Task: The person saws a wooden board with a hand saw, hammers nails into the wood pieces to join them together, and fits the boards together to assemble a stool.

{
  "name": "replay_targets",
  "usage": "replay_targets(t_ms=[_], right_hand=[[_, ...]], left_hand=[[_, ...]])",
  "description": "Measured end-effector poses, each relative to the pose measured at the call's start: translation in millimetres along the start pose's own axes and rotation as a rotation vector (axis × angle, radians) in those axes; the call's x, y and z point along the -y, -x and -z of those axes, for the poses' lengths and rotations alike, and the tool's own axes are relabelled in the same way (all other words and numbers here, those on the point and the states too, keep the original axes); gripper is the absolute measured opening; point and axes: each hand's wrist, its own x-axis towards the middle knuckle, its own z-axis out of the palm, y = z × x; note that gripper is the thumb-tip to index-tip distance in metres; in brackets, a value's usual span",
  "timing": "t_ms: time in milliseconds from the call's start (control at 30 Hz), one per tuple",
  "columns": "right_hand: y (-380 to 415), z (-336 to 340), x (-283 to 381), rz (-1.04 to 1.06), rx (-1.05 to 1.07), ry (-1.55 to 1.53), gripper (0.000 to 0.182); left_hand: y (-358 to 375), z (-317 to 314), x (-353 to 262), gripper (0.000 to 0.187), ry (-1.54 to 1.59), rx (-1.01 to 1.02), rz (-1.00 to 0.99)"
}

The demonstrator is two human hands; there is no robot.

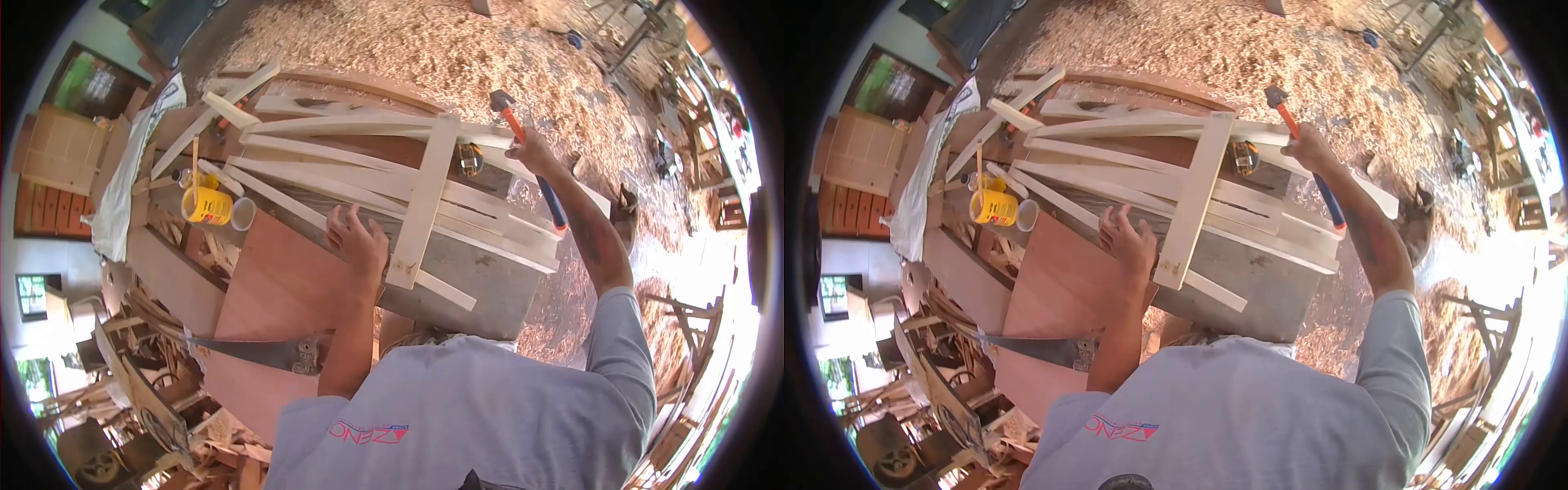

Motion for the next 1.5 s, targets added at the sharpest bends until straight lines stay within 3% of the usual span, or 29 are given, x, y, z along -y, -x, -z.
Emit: replay_targets(t_ms=[233,567,633,767,800,967,1167,1367,1500], right_hand=[[-34,-11,3,0.043,0.041,-0.017,0.03],[-19,12,21,0.117,-0.016,-0.051,0.024],[-12,27,33,0.237,-0.067,0.05,0.023],[-14,24,36,0.255,-0.104,0.138,0.023],[-20,20,28,0.367,-0.113,0.123,0.025],[-53,17,22,0.224,-0.078,0.105,0.026],[-60,13,21,0.3,-0.09,0.129,0.026],[-54,-14,-3,0.223,-0.051,0.103,0.027],[-41,-17,-11,0.286,0.01,0.138,0.024]], left_hand=[[-1,12,-8,0.039,0.0,0.051,-0.021],[8,17,3,0.04,0.026,0.173,-0.057],[8,11,2,0.039,-0.028,0.19,-0.042],[2,7,0,0.044,-0.071,0.302,-0.059],[1,4,-2,0.048,-0.096,0.316,-0.028],[-8,-2,-17,0.057,-0.089,0.343,0.024],[-10,-3,-24,0.058,-0.166,0.355,-0.024],[-5,-11,-14,0.04,-0.225,0.345,-0.045],[-6,-15,-10,0.026,-0.199,0.222,-0.104]])
